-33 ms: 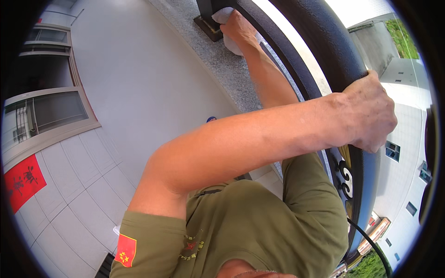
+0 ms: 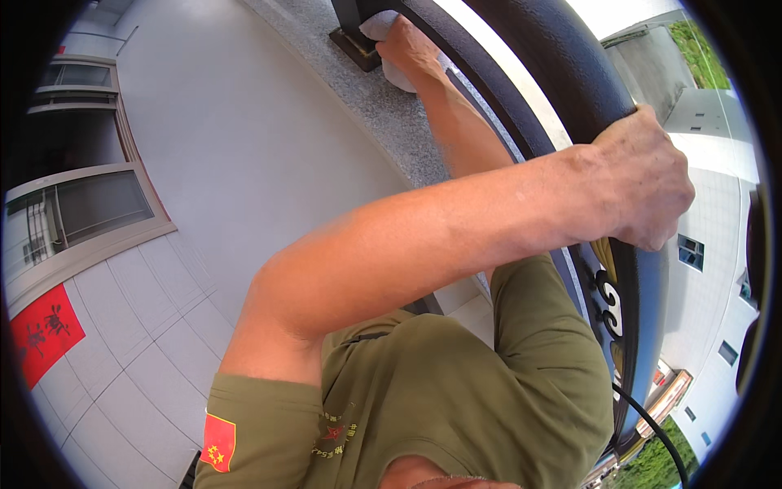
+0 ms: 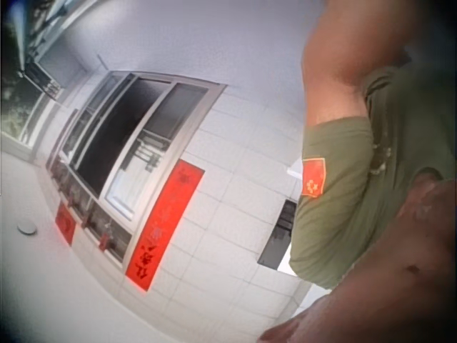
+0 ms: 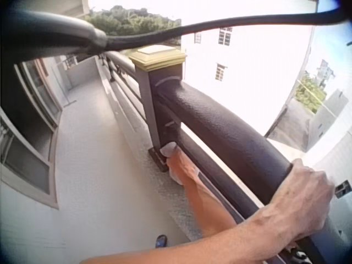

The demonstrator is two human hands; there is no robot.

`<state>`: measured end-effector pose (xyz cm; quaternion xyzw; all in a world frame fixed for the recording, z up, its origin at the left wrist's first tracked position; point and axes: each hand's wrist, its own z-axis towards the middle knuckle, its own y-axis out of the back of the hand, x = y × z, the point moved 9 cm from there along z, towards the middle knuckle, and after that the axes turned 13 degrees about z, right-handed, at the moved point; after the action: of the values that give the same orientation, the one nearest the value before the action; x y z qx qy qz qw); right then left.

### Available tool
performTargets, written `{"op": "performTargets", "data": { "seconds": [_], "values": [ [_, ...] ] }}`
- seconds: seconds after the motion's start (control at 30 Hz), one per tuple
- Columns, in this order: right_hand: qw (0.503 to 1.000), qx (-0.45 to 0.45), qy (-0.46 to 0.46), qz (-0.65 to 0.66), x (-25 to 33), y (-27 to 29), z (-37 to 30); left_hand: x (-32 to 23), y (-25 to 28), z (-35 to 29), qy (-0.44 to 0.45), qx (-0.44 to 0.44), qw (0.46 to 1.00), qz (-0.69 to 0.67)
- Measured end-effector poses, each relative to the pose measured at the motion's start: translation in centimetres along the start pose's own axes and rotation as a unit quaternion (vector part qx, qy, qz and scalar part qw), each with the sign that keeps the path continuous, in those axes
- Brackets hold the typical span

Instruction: The person wipes a dark metal balcony railing with a gray cloth, moving along the length of the railing and cleaning both the top and sides. The person also wipes a gold-colored decorative cap on the railing post.

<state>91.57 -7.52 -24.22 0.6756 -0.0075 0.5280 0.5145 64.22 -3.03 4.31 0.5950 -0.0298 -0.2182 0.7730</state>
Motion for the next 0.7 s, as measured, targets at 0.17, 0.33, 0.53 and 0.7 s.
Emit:
{"op": "performTargets", "data": {
  "seconds": [0.17, 0.33, 0.53, 0.7],
  "values": [
    [0.992, -0.067, 0.050, -0.090, -5.2, 2.6, -7.0, 0.0, -0.1, 0.7, 0.023, -0.108, 0.993, -0.030],
    [0.991, -0.090, 0.063, -0.073, -6.9, 12.1, -19.6, -1.6, 2.5, 0.0, 0.041, -0.065, 0.997, 0.006],
    [0.972, -0.124, -0.093, -0.174, -19.9, 24.5, -39.8, -3.3, -1.4, 3.9, 0.027, -0.098, 0.994, 0.028],
    [0.959, -0.182, -0.056, -0.210, -24.0, 35.1, -54.9, -0.2, -0.1, 2.1, 0.029, -0.060, 0.997, 0.042]
  ]
}}
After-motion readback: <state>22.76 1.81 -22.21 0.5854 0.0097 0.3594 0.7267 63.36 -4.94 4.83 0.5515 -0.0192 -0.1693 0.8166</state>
